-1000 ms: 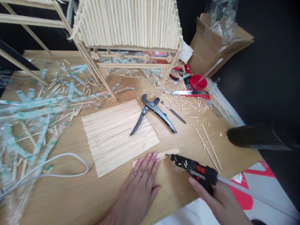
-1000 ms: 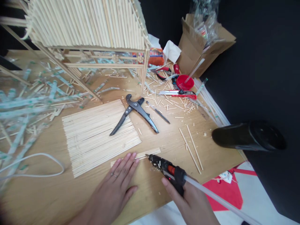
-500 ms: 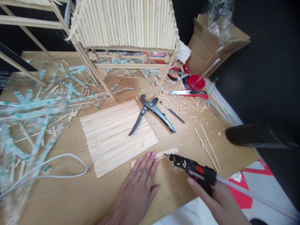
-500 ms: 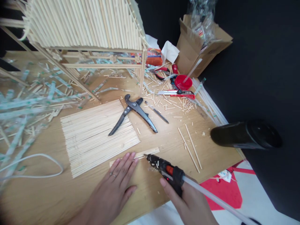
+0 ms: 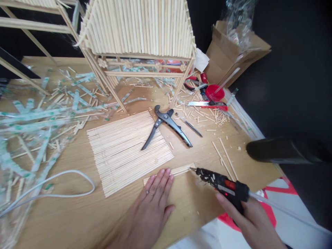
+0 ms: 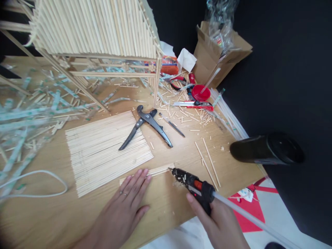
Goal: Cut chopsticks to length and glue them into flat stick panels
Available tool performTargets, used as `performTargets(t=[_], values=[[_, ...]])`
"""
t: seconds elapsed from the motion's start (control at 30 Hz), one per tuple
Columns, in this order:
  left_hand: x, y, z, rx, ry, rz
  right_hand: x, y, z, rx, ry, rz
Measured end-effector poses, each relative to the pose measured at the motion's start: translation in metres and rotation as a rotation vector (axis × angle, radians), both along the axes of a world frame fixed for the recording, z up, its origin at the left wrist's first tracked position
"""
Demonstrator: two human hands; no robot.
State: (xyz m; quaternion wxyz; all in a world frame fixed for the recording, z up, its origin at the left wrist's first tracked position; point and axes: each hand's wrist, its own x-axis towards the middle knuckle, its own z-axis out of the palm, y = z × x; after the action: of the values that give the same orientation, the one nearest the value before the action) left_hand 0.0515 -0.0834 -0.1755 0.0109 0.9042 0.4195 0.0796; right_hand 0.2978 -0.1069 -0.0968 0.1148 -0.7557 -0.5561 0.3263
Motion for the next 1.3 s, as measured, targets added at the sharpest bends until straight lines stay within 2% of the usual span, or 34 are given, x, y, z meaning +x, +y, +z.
performTargets(t=[0.1,0.23,0.4,0.57,0.67,0.9,1.17,1.3], values=[[0.000,0.000,0.000,0.004,0.011,-0.002,-0.013,0.000,-0.001,-0.045,0.051,0.045],[0.000,0.000,-0.001,0.008,0.019,-0.001,-0.025,0.001,-0.004,-0.019,0.058,0.043],[-0.001,0.000,-0.003,-0.006,0.017,-0.007,-0.012,0.000,-0.006,-0.079,0.033,0.054],[-0.002,-0.001,-0.003,-0.019,0.010,-0.004,0.003,-0.002,-0.002,0.058,-0.033,-0.015],[-0.002,-0.001,-0.002,-0.025,0.012,-0.002,0.000,-0.002,-0.001,0.045,-0.020,-0.016],[-0.001,0.000,-0.002,0.006,0.010,-0.012,-0.027,0.000,-0.005,0.004,0.058,0.037],[-0.002,-0.002,-0.005,0.012,0.029,-0.011,0.000,-0.002,-0.003,-0.009,-0.005,0.022],[-0.002,-0.001,-0.006,0.017,0.030,-0.015,-0.013,-0.002,-0.004,0.016,0.030,-0.012]])
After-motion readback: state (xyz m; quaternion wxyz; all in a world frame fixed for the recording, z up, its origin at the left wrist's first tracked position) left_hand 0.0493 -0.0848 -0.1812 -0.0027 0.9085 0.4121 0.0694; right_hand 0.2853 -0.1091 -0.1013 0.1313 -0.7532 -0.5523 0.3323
